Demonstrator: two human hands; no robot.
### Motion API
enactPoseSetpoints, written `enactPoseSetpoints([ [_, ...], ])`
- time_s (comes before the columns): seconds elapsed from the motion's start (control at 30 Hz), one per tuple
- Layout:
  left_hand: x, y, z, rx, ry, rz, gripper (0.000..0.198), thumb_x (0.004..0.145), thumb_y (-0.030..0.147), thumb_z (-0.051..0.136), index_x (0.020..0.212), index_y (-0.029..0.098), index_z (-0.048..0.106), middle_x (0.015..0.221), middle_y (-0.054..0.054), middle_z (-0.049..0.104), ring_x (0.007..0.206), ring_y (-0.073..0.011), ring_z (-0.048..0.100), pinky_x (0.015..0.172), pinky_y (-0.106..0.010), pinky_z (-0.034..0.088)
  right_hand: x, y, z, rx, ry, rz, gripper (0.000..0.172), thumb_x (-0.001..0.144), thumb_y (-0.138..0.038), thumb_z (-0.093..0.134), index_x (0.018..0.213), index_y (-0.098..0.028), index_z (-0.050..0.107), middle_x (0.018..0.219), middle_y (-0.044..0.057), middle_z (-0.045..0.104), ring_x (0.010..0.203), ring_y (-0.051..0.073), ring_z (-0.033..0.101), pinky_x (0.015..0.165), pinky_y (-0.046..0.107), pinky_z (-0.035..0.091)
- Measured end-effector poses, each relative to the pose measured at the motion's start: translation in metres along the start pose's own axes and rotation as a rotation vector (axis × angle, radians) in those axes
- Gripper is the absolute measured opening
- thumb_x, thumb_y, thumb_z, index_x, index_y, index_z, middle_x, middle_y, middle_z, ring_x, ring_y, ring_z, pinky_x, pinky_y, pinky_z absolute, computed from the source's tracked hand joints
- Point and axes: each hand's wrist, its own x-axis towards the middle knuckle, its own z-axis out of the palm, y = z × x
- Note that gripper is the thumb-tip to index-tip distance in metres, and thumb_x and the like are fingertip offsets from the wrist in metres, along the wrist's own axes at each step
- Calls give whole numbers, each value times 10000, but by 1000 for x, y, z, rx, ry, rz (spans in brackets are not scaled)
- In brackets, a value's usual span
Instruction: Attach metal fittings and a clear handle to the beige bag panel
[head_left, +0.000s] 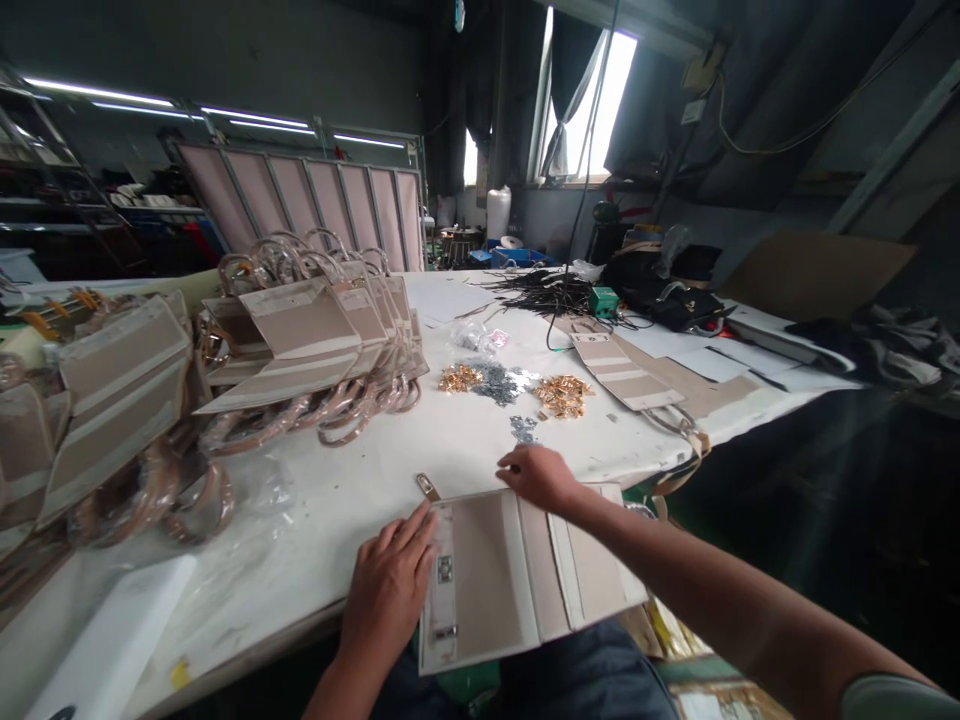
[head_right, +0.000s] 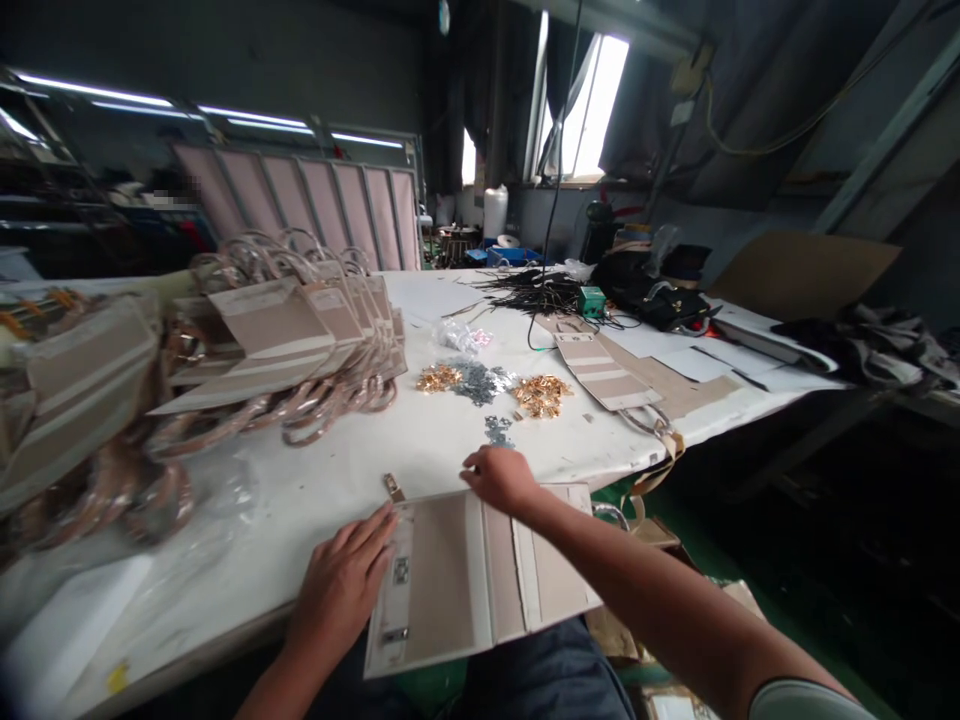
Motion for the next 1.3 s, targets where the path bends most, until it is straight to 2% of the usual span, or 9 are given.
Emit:
enactPoseSetpoints([
  [0.1, -1, 0, 2, -34, 13, -46, 408, 1085, 300, 517, 1450, 317, 698, 1575, -61, 632, 1296, -310, 657, 1002, -519, 558, 18, 54, -16, -49, 29, 155, 212, 1035, -316, 726, 1198, -272, 855, 1220, 60, 786, 1114, 268, 708, 844, 287, 488],
  [0.2, -1, 1, -2, -98, -10, -95, 420, 1064, 273, 556, 1458, 327, 692, 1474, -70, 695, 1275, -301, 658, 1022, -512, 549, 29, 88, -12, -51, 16, 252, 209, 1003, -336, 761, 1176, -281, 864, 1198, 54, 796, 1077, 274, 716, 799, 287, 475],
  [0.4, 7, 11, -21, -192, -120, -178, 415, 1039, 240, 599, 1437, 300, 699, 1368, -73, 731, 1238, -289, 641, 1037, -511, 530, 34, 101, 6, 6, 10, 274, 145, 987, -303, 737, 1015, -263, 873, 1085, 37, 806, 992, 242, 704, 706, 280, 401],
  [0.57, 10, 19, -31, -206, -147, -230, 408, 1019, 223, 608, 1405, 297, 721, 1335, -59, 741, 1237, -277, 640, 1046, -485, 523, 35, 98, -10, 112, -31, 245, 136, 940, -206, 716, 883, -153, 827, 858, 69, 772, 806, 207, 682, 668, 273, 402],
  [0.7, 11, 19, -32, -217, -150, -257, 414, 996, 215, 637, 1387, 312, 734, 1314, -49, 747, 1226, -271, 643, 1052, -476, 521, 31, 80, -30, 229, -64, 216, 170, 934, -233, 679, 846, -130, 780, 634, 20, 660, 597, 170, 607, 598, 259, 413],
  [0.83, 11, 20, -31, -233, -149, -272, 414, 982, 209, 662, 1377, 302, 741, 1307, -45, 746, 1238, -275, 637, 1058, -476, 508, 16, 26, -39, 392, -227, 93, 150, 907, -266, 680, 856, -156, 768, 624, -16, 635, 528, 138, 546, 517, 234, 393],
  [0.97, 12, 21, -33, -253, -150, -278, 418, 977, 202, 670, 1378, 298, 739, 1308, -38, 744, 1250, -268, 627, 1054, -456, 497, 6, -42, -22, 589, -539, -80, 127, 898, -211, 641, 829, -169, 739, 682, -22, 662, 532, 120, 533, 493, 221, 379],
  [1.03, 11, 22, -34, -261, -147, -286, 413, 978, 201, 671, 1374, 297, 740, 1297, -35, 746, 1253, -262, 621, 1055, -443, 489, 8, -65, -7, 586, -607, -84, 121, 902, -190, 644, 807, -168, 716, 661, -32, 640, 531, 117, 517, 498, 224, 367],
  [1.3, 7, 21, -32, -322, -139, -322, 407, 962, 226, 695, 1355, 319, 747, 1279, -26, 748, 1251, -258, 607, 1062, -436, 466, 20, -77, 22, 445, -565, -44, 173, 904, -159, 662, 732, -169, 674, 545, -52, 533, 540, 128, 487, 510, 242, 317],
])
